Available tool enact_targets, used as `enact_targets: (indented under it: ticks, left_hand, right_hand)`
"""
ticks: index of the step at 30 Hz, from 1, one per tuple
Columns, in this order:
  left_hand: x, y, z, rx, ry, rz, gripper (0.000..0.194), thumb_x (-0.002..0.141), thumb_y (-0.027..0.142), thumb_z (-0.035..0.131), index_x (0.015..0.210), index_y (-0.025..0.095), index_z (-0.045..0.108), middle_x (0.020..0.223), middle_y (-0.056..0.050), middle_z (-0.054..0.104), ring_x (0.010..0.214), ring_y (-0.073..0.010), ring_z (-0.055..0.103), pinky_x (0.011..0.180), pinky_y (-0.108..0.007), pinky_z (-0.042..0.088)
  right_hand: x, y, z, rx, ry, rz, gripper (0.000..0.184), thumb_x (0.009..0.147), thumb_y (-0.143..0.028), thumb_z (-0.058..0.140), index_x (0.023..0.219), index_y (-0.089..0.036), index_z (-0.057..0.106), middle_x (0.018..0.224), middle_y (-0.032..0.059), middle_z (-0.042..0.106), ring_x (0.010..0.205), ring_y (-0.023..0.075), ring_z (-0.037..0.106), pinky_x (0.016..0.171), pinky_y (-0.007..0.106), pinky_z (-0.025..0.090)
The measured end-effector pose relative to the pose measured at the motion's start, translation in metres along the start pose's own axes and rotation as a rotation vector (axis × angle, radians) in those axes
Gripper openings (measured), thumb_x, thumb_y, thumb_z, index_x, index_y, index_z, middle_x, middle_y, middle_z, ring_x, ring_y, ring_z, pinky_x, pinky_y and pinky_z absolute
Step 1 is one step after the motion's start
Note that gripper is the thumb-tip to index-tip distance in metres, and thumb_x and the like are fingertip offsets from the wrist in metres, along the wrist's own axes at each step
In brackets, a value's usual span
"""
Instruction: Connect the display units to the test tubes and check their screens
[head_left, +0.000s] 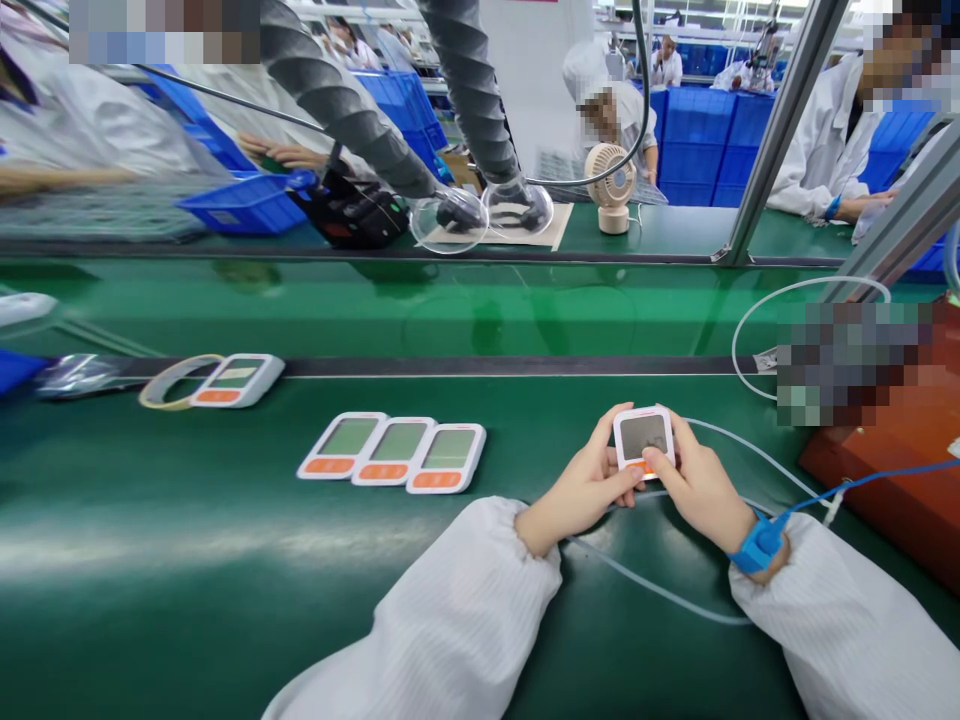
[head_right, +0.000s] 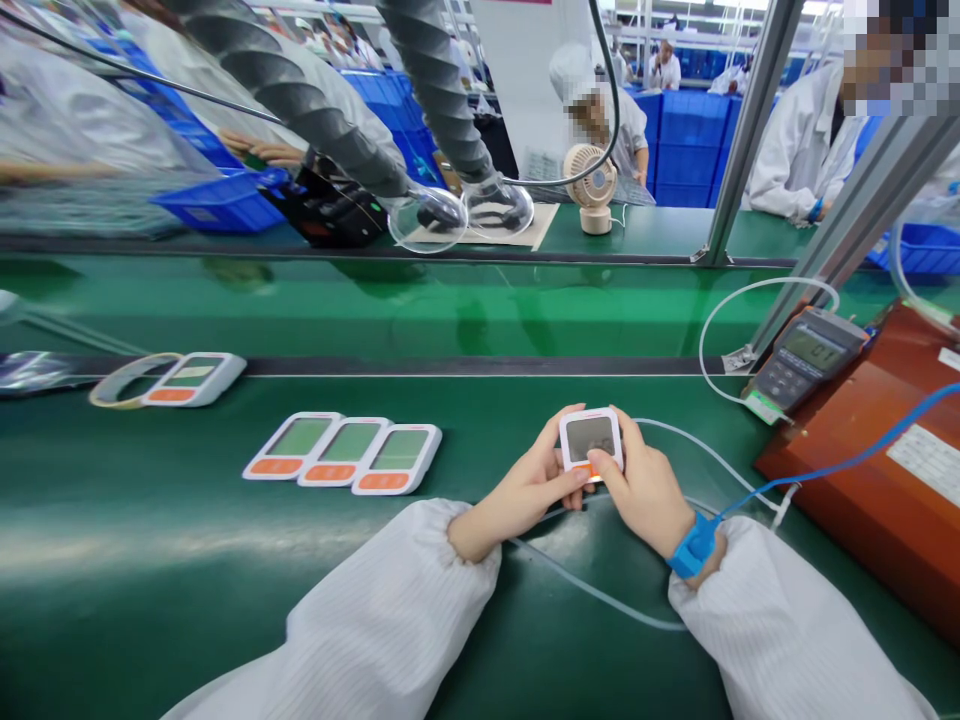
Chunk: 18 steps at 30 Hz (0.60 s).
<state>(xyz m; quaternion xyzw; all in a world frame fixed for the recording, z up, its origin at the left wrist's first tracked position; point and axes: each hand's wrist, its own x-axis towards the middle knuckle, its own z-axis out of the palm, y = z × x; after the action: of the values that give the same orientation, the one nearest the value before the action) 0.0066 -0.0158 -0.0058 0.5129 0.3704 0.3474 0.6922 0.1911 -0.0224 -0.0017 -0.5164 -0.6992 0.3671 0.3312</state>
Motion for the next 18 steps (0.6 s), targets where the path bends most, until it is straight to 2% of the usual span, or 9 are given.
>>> enact_targets:
  ticks: [4,7,9,11,15,18]
  left_hand:
    - [0.001,-0.001,0.002,0.022,0.037,0.005,0.095,0.085,0.043,0.071,0.156,0.024,0.01,0.092,-0.004,0.067,0.06,-0.0101,0.06,0.059,-0.024,0.05]
    - [0.001,-0.001,0.003,0.097,0.042,-0.006,0.081,0.085,0.042,0.069,0.151,0.019,0.029,0.094,-0.006,0.067,0.062,-0.0111,0.061,0.06,-0.025,0.05]
    - [0.0,0.0,0.003,0.163,0.024,-0.014,0.064,0.085,0.041,0.067,0.14,0.016,0.047,0.092,-0.006,0.066,0.064,-0.0114,0.061,0.064,-0.026,0.051]
    - [-0.001,0.001,0.004,0.25,0.003,-0.017,0.05,0.085,0.039,0.065,0.128,0.014,0.059,0.091,-0.006,0.066,0.067,-0.0118,0.061,0.067,-0.027,0.051]
    - [-0.003,0.003,0.006,0.403,-0.02,-0.014,0.04,0.086,0.036,0.061,0.119,0.014,0.065,0.092,-0.008,0.069,0.07,-0.0133,0.061,0.065,-0.025,0.049]
    - [-0.003,0.002,0.008,0.404,0.033,0.041,0.037,0.088,0.037,0.057,0.114,0.012,0.067,0.088,-0.008,0.071,0.068,-0.0136,0.063,0.065,-0.026,0.051]
  right_hand:
    - [0.007,0.007,-0.013,-0.208,0.188,-0.122,0.044,0.1,-0.037,0.046,0.139,-0.016,0.045,0.108,0.0108,0.069,0.09,0.0262,0.068,0.078,0.036,0.052]
    - [0.014,0.017,-0.03,-0.494,0.371,-0.218,0.034,0.101,-0.032,0.043,0.128,-0.015,0.055,0.113,0.0153,0.066,0.098,0.0307,0.065,0.087,0.043,0.051]
    - [0.017,0.025,-0.042,-0.669,0.426,-0.204,0.031,0.101,-0.027,0.041,0.124,-0.013,0.058,0.107,0.0161,0.066,0.095,0.0319,0.063,0.087,0.045,0.051]
    - [0.019,0.033,-0.051,-0.781,0.45,-0.149,0.032,0.099,-0.022,0.042,0.126,-0.012,0.058,0.105,0.0165,0.065,0.093,0.0316,0.063,0.084,0.044,0.052]
    - [0.02,0.039,-0.06,-0.908,0.49,-0.015,0.045,0.094,-0.017,0.045,0.137,-0.008,0.051,0.122,0.0204,0.058,0.093,0.0312,0.064,0.076,0.04,0.055]
    - [0.017,0.03,-0.054,-0.969,0.529,-0.029,0.05,0.093,-0.018,0.053,0.141,-0.008,0.048,0.136,0.0232,0.049,0.105,0.0356,0.06,0.083,0.044,0.055]
